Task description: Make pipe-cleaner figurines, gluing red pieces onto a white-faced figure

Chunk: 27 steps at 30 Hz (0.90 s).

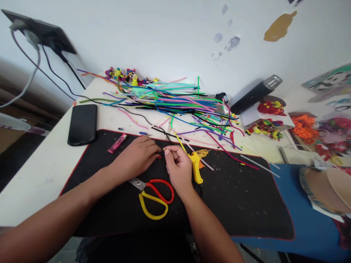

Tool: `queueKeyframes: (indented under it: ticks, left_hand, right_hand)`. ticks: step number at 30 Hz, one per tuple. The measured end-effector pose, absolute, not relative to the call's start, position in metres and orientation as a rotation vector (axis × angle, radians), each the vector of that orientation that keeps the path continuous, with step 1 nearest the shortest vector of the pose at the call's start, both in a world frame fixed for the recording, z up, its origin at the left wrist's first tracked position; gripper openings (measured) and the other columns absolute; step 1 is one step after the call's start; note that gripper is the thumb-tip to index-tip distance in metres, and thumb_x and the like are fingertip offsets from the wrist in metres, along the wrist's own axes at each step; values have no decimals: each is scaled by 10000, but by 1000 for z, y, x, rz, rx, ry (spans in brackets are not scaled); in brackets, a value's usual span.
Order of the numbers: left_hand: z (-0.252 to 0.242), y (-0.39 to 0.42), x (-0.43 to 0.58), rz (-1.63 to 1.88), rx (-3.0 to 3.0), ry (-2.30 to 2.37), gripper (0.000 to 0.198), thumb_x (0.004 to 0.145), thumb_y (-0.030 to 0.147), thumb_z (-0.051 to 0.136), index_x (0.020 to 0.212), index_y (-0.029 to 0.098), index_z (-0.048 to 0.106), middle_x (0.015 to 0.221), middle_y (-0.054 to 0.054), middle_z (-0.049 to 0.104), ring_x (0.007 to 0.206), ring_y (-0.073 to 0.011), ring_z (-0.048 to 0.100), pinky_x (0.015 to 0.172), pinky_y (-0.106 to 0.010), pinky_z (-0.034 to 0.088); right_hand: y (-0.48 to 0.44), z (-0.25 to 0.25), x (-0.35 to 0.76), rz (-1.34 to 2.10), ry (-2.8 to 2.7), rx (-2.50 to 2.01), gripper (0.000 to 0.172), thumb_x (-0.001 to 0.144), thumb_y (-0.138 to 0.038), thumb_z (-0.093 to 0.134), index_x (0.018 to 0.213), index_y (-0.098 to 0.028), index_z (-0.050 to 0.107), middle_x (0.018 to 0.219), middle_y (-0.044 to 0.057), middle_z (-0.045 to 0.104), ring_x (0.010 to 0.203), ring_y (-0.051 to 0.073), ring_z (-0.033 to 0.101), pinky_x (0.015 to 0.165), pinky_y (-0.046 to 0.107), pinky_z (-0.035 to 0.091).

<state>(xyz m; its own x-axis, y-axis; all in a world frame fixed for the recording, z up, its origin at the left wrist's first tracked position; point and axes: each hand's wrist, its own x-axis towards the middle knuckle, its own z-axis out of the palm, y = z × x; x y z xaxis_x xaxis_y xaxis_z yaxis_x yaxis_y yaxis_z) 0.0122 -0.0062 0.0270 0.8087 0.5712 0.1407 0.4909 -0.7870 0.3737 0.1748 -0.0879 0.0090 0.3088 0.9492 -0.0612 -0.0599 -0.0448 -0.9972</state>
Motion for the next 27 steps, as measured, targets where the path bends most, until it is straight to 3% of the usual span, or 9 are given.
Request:
queueKeyframes:
  ticks: [4, 13, 27]
  left_hand:
    - [24, -11, 16, 336, 2730, 838, 117, 1028, 230, 654, 1010, 149, 736, 935, -85, 700, 929, -282, 600, 874, -423, 472]
    - [25, -13, 20, 273, 2811, 779, 131, 1016, 148, 628, 935, 133, 729, 873, -75, 674, 861, -270, 583, 837, -417, 488]
    - [21, -6, 8, 324, 2642, 565, 222, 1060, 125, 514, 1011, 150, 729, 1044, -109, 708, 1012, -272, 616, 932, -415, 514]
  right_hand:
    - [-88, 9, 175, 1033, -916, -1338, 188, 990, -381, 654, 988, -202, 712, 601, -82, 451, 481, 99, 379, 440, 232, 298]
    - [-89, 8, 176, 1020, -940, -1344, 194, 993, -388, 653, 989, -206, 723, 604, -77, 455, 489, 103, 383, 445, 231, 300]
    - [-89, 9, 176, 1022, -953, -1376, 195, 993, -387, 659, 994, -205, 730, 611, -70, 468, 496, 104, 388, 444, 230, 297]
